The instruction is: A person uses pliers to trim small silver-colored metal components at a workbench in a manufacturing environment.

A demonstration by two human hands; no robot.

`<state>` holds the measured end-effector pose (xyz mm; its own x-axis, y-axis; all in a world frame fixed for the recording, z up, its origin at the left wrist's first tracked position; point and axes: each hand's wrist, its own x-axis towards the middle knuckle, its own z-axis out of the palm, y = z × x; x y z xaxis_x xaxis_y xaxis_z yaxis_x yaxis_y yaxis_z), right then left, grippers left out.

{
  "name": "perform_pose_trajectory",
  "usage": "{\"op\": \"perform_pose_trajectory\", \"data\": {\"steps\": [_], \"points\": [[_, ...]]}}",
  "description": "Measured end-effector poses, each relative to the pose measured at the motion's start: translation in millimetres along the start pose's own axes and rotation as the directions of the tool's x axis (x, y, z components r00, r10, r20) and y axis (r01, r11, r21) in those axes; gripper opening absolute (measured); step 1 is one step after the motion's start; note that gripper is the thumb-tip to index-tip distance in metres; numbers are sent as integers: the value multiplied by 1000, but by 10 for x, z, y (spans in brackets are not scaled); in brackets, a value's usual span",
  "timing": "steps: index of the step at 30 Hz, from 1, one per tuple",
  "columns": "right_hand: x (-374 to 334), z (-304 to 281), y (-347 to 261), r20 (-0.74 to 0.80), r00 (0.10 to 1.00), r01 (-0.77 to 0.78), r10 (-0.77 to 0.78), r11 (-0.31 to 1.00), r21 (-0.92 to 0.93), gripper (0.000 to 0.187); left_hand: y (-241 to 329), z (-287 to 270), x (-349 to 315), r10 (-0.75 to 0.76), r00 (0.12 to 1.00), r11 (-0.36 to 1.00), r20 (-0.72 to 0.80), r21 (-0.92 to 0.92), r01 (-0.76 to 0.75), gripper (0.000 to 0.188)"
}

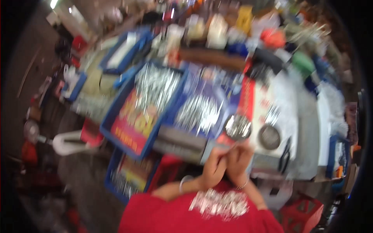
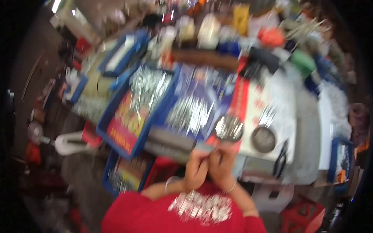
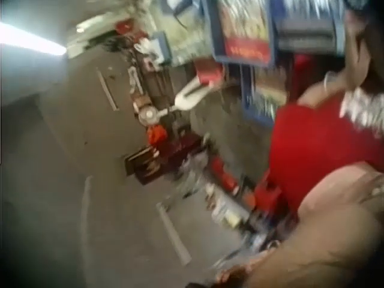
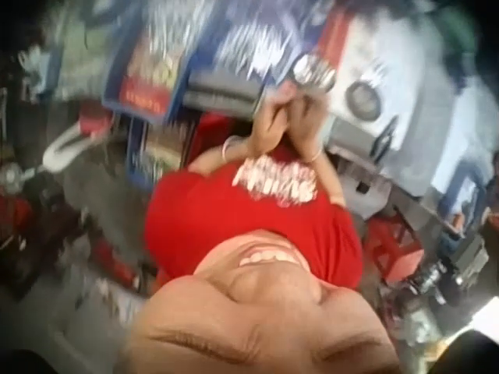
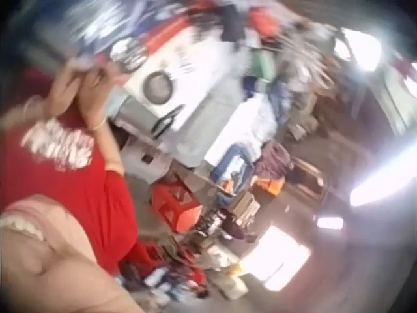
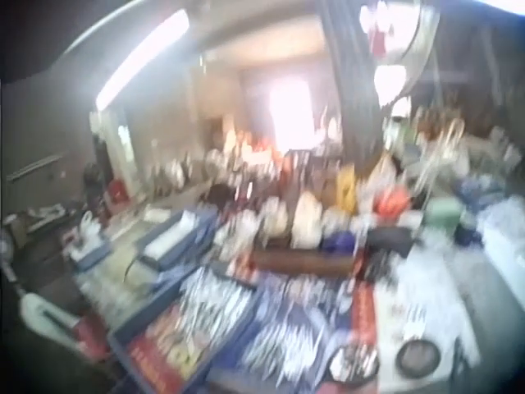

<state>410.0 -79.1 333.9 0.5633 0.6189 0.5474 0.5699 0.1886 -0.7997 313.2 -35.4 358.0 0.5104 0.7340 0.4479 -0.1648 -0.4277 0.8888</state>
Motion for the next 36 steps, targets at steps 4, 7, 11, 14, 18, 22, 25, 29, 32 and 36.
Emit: {"op": "perform_pose_trajectory", "data": {"steps": [4,7,11,14,18,22,25,29,32,36], "points": [[287,38,-348,167,893,-447,417,789,421,12,11,-68,-34,-239,971,898,-8,-383,218,20],[235,91,-100,217,974,-97,59,981,168,10,-105,-76,-34,-301,954,843,-2,-468,265,19],[120,120,-20,143,986,94,-81,992,-88,12,-210,-60,-117,-311,950,850,19,-441,287,19],[14,133,-26,163,987,17,4,992,-125,21,-234,-60,-167,-231,973,917,-7,-334,216,18],[26,56,-122,329,812,-567,482,783,255,19,-175,-117,-218,-316,949,811,24,-511,283,15],[14,78,-71,229,965,-156,128,982,109,12,-129,-95,-164,-336,942,811,10,-505,295,13],[-15,95,-67,190,982,36,-7,988,-151,10,-182,-69,-168,-308,951,869,-15,-412,275,12],[10,70,-87,285,938,-182,196,980,-74,19,-195,-75,-206,-396,918,801,-30,-500,330,12],[119,-50,-38,399,730,-664,555,716,218,37,-137,-222,-133,-469,861,610,194,-634,475,11],[214,-81,-11,434,735,-644,521,737,206,55,-107,-408,-47,-586,526,5,617,-646,763,15]]}}
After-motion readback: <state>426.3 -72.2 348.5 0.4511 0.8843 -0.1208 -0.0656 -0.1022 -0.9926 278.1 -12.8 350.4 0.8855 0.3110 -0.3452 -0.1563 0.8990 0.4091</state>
